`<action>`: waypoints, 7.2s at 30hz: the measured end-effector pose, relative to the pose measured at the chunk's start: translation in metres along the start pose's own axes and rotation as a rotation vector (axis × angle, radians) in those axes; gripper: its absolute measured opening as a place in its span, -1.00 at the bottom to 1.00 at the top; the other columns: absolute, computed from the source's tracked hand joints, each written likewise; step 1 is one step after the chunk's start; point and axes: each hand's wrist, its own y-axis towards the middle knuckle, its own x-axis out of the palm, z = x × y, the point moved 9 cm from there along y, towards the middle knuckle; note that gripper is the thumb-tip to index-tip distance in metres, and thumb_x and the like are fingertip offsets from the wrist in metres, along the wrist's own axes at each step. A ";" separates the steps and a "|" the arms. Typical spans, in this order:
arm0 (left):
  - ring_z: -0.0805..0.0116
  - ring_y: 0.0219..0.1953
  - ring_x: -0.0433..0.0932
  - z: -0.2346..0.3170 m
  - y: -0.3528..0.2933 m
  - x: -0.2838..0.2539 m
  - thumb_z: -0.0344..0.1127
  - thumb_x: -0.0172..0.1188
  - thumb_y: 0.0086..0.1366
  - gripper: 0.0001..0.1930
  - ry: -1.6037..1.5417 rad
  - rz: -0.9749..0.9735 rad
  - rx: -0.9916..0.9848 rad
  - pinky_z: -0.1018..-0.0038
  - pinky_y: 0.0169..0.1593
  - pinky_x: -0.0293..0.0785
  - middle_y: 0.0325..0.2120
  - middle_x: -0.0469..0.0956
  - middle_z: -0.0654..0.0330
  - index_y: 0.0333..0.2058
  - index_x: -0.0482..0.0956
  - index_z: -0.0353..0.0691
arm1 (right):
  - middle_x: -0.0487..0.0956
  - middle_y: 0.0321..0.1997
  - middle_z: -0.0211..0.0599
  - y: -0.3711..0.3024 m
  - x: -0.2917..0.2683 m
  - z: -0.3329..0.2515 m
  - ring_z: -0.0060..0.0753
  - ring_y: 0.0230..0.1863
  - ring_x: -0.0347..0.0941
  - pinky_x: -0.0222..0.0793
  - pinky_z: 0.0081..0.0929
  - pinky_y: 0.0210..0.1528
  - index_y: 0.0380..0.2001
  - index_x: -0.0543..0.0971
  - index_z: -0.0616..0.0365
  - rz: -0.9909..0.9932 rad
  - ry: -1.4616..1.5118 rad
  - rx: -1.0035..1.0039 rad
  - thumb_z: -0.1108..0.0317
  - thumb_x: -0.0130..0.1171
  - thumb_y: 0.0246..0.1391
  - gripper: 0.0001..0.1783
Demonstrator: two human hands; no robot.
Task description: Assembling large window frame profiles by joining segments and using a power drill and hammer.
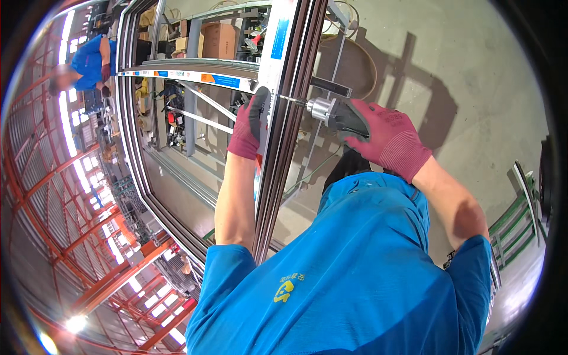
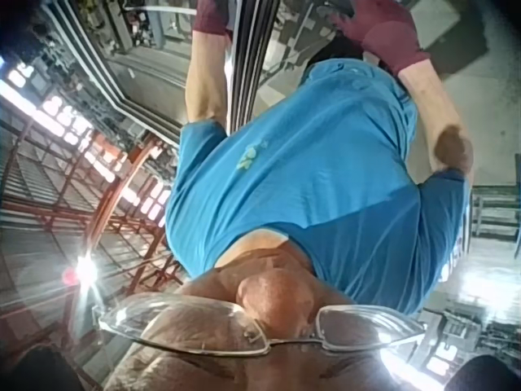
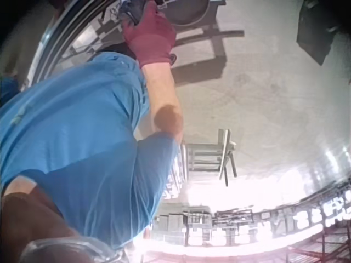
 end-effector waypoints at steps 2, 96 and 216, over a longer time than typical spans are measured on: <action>0.53 -0.62 0.38 0.005 -0.004 0.007 0.20 0.35 0.30 -0.57 -0.018 -0.035 0.023 0.51 -0.51 0.29 -0.62 0.43 0.40 -0.34 0.66 -0.10 | 0.62 0.12 0.07 -0.001 0.003 0.002 0.18 0.10 0.58 0.50 -0.05 0.18 0.39 0.39 0.03 0.010 -0.024 -0.005 -0.03 0.37 0.09 -0.16; 0.51 -0.61 0.42 0.016 -0.019 0.009 0.14 0.38 0.29 -0.59 0.060 0.020 0.043 0.52 -0.51 0.29 -0.62 0.44 0.37 -0.37 0.63 -0.12 | 0.58 0.24 0.10 -0.017 0.017 0.006 0.16 0.23 0.52 0.44 -0.09 0.30 0.39 0.41 0.10 0.011 0.197 0.079 0.04 0.44 0.03 -0.12; 0.55 -0.65 0.38 0.028 -0.019 0.001 0.02 0.57 0.18 -0.68 -0.065 0.088 0.043 0.50 -0.59 0.22 -0.57 0.52 0.40 -0.36 0.66 -0.03 | 0.54 0.28 0.08 0.021 0.007 0.023 0.13 0.15 0.58 0.52 -0.10 0.19 0.38 0.40 -0.04 0.050 -0.294 0.007 -0.11 0.40 0.04 -0.12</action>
